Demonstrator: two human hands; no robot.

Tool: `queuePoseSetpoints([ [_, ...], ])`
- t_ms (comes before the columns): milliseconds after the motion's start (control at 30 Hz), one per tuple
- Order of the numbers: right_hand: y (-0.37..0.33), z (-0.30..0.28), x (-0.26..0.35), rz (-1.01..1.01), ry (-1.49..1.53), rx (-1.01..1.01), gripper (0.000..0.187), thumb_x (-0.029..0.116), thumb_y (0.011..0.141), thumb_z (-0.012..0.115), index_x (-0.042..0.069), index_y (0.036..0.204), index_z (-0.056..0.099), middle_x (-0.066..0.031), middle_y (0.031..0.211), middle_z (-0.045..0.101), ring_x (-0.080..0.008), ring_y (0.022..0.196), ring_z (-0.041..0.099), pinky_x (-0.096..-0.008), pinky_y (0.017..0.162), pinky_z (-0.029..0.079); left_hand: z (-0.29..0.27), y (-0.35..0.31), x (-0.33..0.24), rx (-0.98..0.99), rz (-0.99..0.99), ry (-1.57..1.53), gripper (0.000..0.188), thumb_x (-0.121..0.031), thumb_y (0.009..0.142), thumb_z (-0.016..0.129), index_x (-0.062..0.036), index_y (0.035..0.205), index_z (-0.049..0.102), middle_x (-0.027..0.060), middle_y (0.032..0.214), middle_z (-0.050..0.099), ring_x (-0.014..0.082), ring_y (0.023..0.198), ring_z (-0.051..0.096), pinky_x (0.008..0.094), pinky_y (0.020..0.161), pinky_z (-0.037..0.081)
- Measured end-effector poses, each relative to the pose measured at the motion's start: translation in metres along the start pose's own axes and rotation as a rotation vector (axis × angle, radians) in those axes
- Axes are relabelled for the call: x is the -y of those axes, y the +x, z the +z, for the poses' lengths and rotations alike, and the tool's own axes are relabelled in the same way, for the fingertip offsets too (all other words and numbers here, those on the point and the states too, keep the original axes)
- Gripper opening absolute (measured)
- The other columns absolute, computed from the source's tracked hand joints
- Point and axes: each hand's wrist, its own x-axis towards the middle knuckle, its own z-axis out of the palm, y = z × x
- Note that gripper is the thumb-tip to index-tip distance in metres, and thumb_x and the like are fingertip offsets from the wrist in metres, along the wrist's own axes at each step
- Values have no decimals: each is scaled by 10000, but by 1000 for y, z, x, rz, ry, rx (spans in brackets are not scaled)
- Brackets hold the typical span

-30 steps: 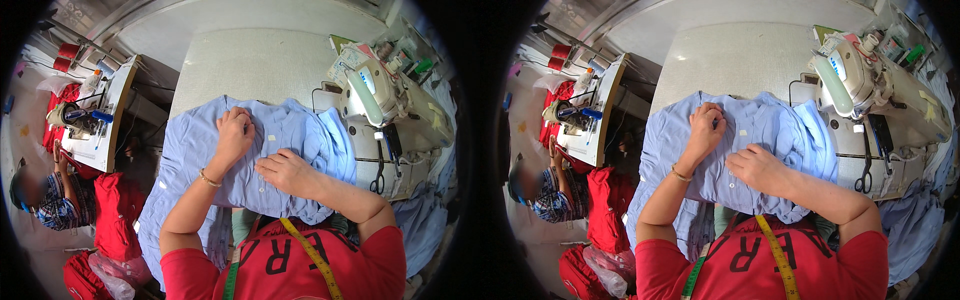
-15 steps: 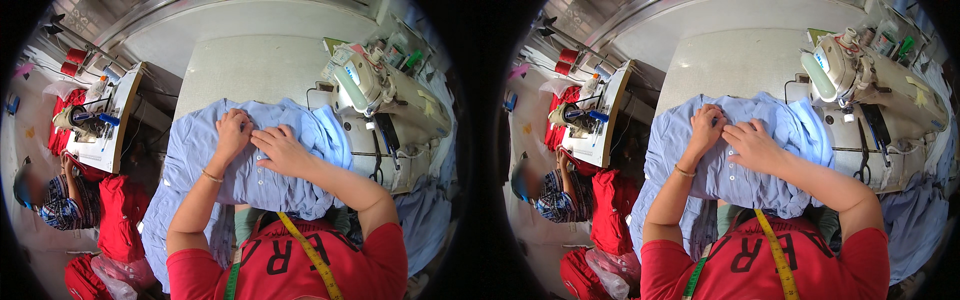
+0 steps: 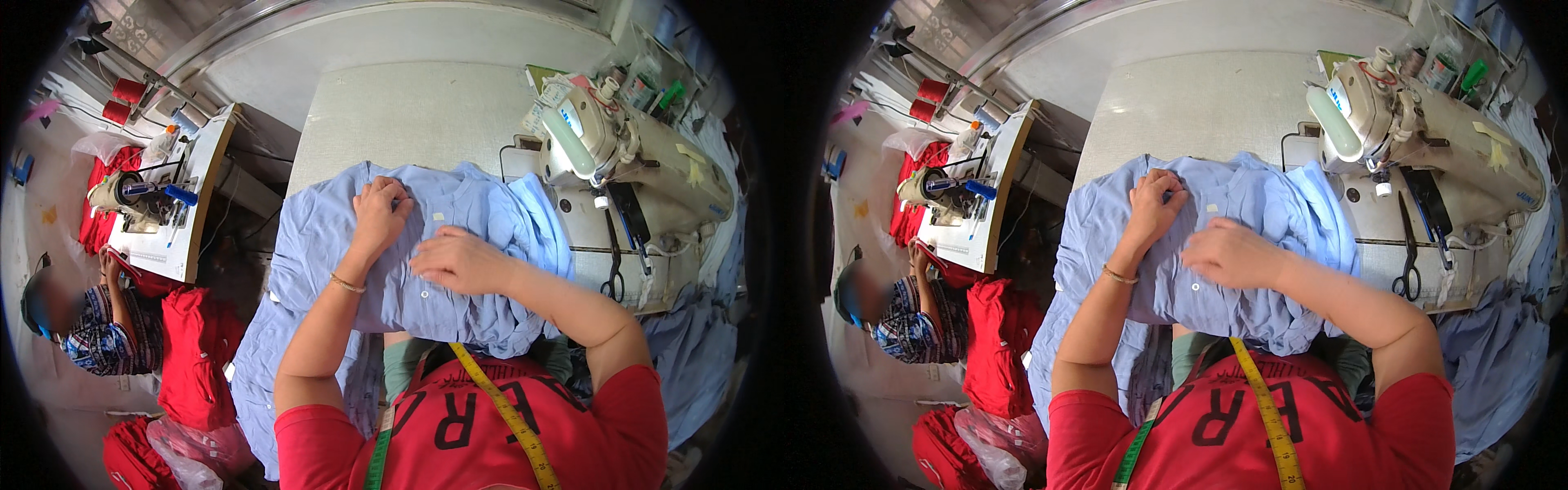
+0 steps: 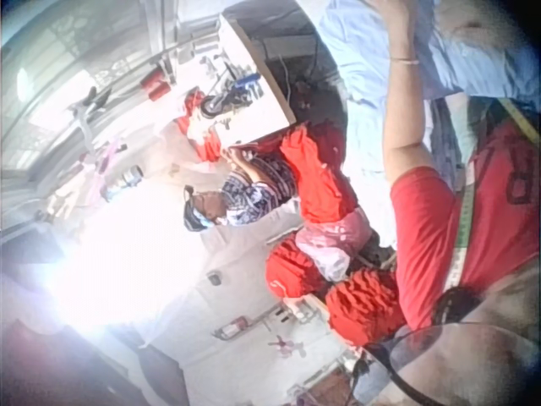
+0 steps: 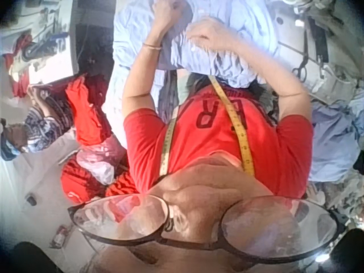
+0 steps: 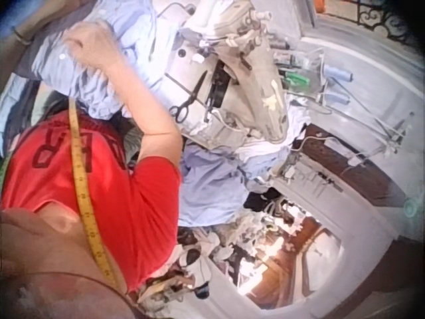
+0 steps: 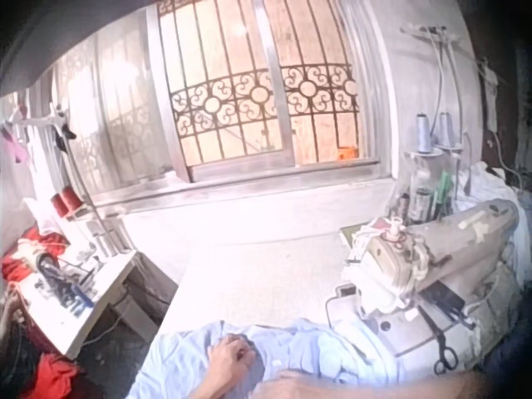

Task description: The person picks up a light blue shirt, lays it on a table, and uses a small tool to trim loose threads near the collar and buttons.

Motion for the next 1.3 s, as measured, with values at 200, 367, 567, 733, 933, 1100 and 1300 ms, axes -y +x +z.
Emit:
queuePoseSetpoints([
  [200, 11, 2, -13, 126, -283, -162, 330, 243, 834, 611, 70, 1115, 605, -62, 1189, 596, -213, 1150, 514, -490, 1037, 242, 3, 1, 6, -11, 11, -18, 111, -131, 718, 685, -75, 806, 647, 21, 1007, 590, 248, 954, 514, 391, 825, 327],
  [367, 7, -2, -3, 98, -251, -89, 298, 231, 812, 626, 72, 1065, 627, -51, 1150, 606, -193, 1133, 522, -496, 1042, 225, 6, 0, 3, -40, 6, 20, 95, -126, 722, 677, -77, 788, 629, 30, 985, 590, 253, 942, 515, 395, 812, 333],
  [567, 2, -3, 5, 72, -201, -68, 275, 185, 784, 647, 82, 1039, 644, -24, 1125, 616, -169, 1114, 533, -505, 1042, 233, 6, -2, 2, -60, 27, 26, 102, -126, 727, 678, -78, 792, 616, 34, 964, 587, 256, 931, 515, 398, 808, 334],
  [733, -6, -2, 11, 29, -242, -62, 299, 178, 776, 654, 90, 1061, 638, -13, 1144, 609, -162, 1117, 529, -484, 1038, 263, 4, -3, -1, -58, 14, 41, 113, -138, 729, 689, -79, 790, 616, 41, 995, 577, 258, 937, 512, 398, 810, 334],
  [933, -8, -2, 15, -36, -286, -134, 281, 137, 758, 629, 55, 1026, 619, -39, 1110, 597, -177, 1059, 550, -418, 986, 347, 2, -11, -11, -157, 202, 264, 108, -121, 756, 662, -84, 856, 647, 52, 1089, 571, 249, 996, 513, 407, 865, 334],
  [1100, -13, -6, 14, -32, -225, -221, 261, 63, 774, 576, 13, 1028, 610, -91, 1121, 603, -226, 1048, 565, -367, 945, 395, -22, -28, -14, -92, 228, 273, 176, -114, 796, 623, -91, 967, 657, 58, 1157, 578, 243, 1079, 504, 398, 921, 321],
  [1300, -25, -34, -5, 78, -92, -267, 221, 25, 792, 533, 3, 993, 621, -116, 1044, 633, -268, 998, 587, -369, 897, 433, -51, -86, -49, 62, 221, 134, 288, -91, 784, 642, -54, 1067, 608, 90, 1176, 567, 280, 1056, 525, 409, 928, 345],
])
